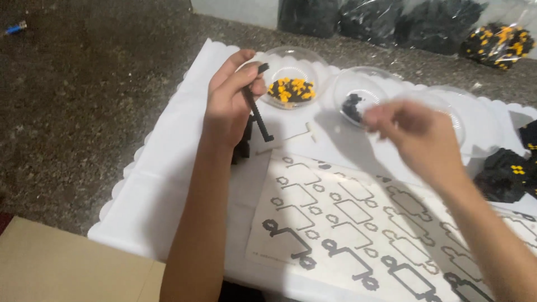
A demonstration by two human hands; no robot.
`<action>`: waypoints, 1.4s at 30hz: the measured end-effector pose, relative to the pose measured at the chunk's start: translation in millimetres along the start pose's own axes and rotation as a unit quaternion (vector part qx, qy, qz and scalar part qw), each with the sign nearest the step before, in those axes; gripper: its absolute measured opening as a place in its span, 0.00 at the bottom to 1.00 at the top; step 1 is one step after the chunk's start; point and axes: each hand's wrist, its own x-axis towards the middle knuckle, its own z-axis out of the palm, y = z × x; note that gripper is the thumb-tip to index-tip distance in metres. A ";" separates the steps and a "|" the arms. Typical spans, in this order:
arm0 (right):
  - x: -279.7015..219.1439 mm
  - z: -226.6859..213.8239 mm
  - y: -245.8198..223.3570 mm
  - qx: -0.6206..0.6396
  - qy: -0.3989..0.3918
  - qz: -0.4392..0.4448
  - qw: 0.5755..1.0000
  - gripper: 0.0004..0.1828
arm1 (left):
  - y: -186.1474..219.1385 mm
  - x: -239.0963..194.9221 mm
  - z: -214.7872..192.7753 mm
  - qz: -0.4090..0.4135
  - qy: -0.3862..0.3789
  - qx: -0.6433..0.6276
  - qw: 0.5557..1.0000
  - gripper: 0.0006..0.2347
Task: The person assembles a small black and yellow Lego figure by connecting individual bricks and pre-assembled pieces. They follow a printed instruction sheet laid out on a white tablecloth, picking up pieces from clear bowls and snapping them together to form the model's structure.
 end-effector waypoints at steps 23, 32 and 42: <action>192.7 132.1 2.0 -0.481 -0.172 -0.236 0.827 0.08 | -2.9 -1.3 7.8 -0.046 -0.031 0.063 0.996 0.12; 201.2 129.4 5.5 -0.442 -0.163 -0.279 0.836 0.07 | -1.8 -2.8 10.1 -0.043 -0.041 0.075 0.995 0.12; 191.8 109.0 -0.6 -0.338 -0.177 -0.269 0.885 0.06 | -1.4 -4.1 12.9 -0.051 -0.038 0.081 0.995 0.13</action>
